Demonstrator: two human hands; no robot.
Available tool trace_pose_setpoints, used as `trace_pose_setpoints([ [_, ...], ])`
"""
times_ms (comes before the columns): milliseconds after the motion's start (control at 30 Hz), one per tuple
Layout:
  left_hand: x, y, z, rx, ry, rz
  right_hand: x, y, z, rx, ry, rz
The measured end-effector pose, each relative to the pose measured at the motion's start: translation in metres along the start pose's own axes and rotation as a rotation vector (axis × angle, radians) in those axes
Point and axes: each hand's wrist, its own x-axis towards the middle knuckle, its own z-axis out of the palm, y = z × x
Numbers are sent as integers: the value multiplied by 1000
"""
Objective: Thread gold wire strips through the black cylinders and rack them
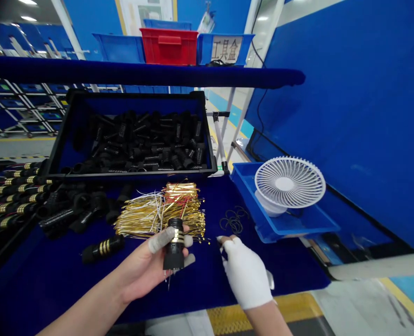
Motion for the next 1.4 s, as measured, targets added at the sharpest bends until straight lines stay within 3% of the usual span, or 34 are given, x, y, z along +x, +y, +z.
trace_pose_setpoints([
  [67, -1, -10, -1, 48, 53, 5, -3, -21, -1, 87, 58, -38],
  [167, -3, -19, -1, 150, 18, -7, -9, -53, -6, 310, 313, -14],
  [233, -5, -22, 1, 249, -4, 50, -14, -71, -8, 460, 473, -53],
  [300, -6, -24, 4, 353, 28, 148, -18, -83, -7, 516, 519, -141],
  [433, -11, -26, 6, 485, 30, 251, -20, -92, -3, 503, 457, -231],
  [600, -15, -25, 8, 469, -50, 263, -24, -82, -2, 412, 406, -298],
  [700, -12, -26, 6, 525, -14, 332, -27, -76, -1, 401, 341, -336],
  [800, -11, -25, 1, 607, -13, 375, -25, -76, 2, 484, 263, -174],
  [933, -20, -18, 2, 756, -168, 308, -17, -81, 4, 601, 63, 113],
  [1067, -28, -17, 5, 917, -121, 430, -14, -90, -1, 784, -79, 109],
  [1133, -23, -24, 3, 739, -125, 307, -15, -93, -3, 938, -163, 72],
  [1233, -8, -35, -5, 332, -193, -140, -13, -88, -6, 932, -200, 89],
  [1300, 1, -39, -10, 118, -189, -331, -3, -75, -6, 698, -210, 69],
  [1400, 7, -35, -10, -61, -70, -276, 28, -42, -3, 181, -172, -42],
])
